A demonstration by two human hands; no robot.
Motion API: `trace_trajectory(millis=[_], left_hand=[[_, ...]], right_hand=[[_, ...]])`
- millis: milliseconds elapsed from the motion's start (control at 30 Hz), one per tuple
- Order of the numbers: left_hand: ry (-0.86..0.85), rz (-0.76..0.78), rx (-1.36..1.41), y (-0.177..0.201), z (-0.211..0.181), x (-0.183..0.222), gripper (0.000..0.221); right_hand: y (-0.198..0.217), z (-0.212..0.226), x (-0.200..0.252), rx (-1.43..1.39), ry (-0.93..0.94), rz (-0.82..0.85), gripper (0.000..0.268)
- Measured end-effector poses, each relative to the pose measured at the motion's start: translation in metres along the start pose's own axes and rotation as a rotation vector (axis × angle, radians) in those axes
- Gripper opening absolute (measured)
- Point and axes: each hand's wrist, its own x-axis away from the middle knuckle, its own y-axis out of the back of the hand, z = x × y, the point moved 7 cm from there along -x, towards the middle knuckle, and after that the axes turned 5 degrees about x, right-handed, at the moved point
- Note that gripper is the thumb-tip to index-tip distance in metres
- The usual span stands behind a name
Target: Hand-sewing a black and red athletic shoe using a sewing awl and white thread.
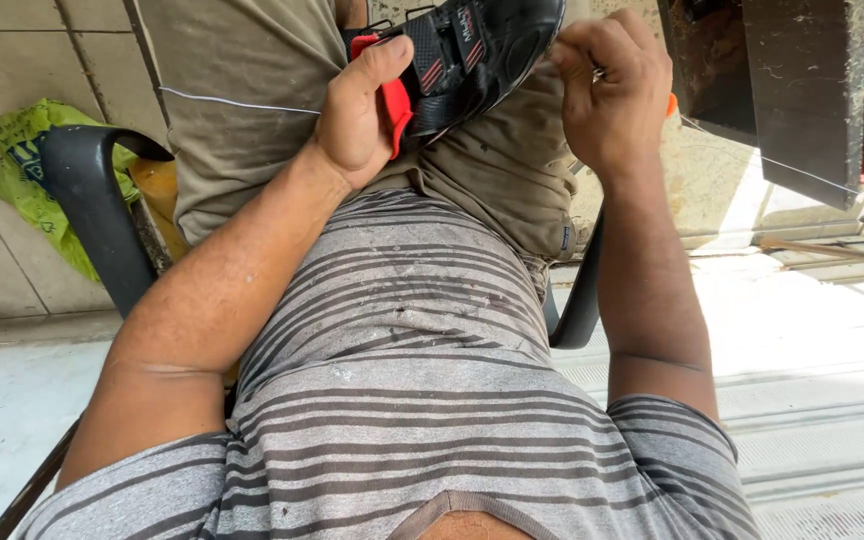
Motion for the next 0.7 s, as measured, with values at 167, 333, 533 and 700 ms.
trace_trajectory(millis=[167,333,533,700], left_hand=[[0.001,0.022,-0.077,0.01,-0.007,0.007,0.033],[0.024,-0.113,-0.177,0.013,-0.011,0.003,0.023],[0.001,-0.171,-0.303,0.016,-0.01,-0.004,0.029],[0.15,-0.037,-0.342,0.018,-0.009,0.007,0.031]], right_hand=[[-0.011,-0.006,-0.009,-0.032,0.053,0.367,0.041],[-0.017,-0.025,-0.002,-0.083,0.106,0.073,0.059],[0.011,-0.146,0.02,0.535,-0.251,0.015,0.094],[0.037,-0.024,0.028,0.415,-0.424,0.523,0.065]])
